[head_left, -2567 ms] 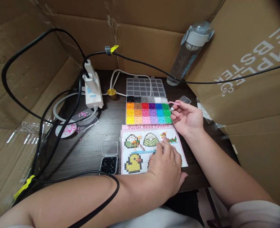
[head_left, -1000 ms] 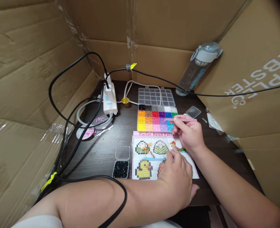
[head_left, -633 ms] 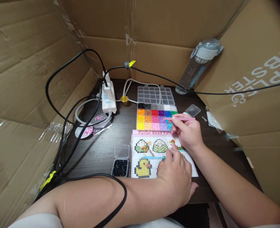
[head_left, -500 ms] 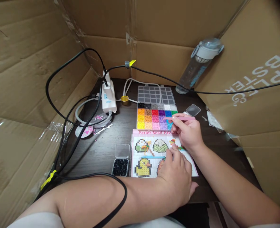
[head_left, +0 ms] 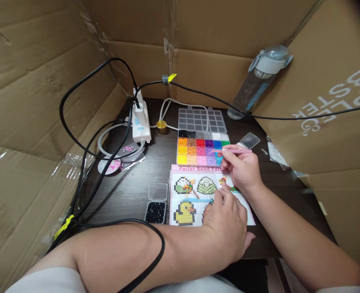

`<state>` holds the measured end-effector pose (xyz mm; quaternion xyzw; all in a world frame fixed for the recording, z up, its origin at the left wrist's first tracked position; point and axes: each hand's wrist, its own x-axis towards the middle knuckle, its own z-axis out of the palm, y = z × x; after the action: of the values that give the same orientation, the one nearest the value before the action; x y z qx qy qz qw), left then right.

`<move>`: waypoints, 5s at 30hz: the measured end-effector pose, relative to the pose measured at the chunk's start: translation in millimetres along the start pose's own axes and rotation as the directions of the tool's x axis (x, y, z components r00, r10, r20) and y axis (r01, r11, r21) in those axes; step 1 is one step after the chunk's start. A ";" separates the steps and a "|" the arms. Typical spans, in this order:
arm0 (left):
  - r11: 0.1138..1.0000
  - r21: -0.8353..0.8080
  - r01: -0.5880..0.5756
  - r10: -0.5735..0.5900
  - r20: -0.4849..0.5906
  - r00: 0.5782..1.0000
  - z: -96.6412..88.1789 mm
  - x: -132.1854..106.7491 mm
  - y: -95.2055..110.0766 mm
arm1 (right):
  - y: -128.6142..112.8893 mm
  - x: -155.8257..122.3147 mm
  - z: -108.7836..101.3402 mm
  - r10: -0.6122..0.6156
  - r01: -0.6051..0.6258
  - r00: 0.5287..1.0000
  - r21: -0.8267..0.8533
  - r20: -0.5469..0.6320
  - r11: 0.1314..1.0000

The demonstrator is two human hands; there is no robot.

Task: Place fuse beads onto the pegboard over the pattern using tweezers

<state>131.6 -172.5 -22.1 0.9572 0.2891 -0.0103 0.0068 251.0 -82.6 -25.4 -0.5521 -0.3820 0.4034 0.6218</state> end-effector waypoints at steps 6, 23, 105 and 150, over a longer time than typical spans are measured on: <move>1.000 0.001 0.001 -0.001 -0.018 1.000 1.5 -0.3 -1.0 | 2.6 0.5 -0.6 0.007 -0.007 1.000 0.018 -0.003 1.000; 1.000 -0.002 0.012 -0.012 -0.012 1.000 -2.4 -1.4 -1.8 | -1.2 -4.0 2.3 -0.058 0.057 0.998 -0.120 -0.001 0.991; 0.869 -0.087 -0.487 0.426 -0.370 0.826 -11.4 -56.5 -43.8 | -7.4 -13.1 1.9 -0.153 0.162 0.985 -0.137 0.076 0.977; 0.497 -0.452 -0.741 0.703 -0.291 0.649 13.7 -67.1 -27.1 | -7.9 -1.2 -14.3 -0.211 0.213 0.975 0.032 -0.071 0.976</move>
<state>60.5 -187.3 -34.4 0.9466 -0.1468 0.1066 0.2665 264.4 -89.7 -19.1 -0.5089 -0.4095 0.3234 0.6846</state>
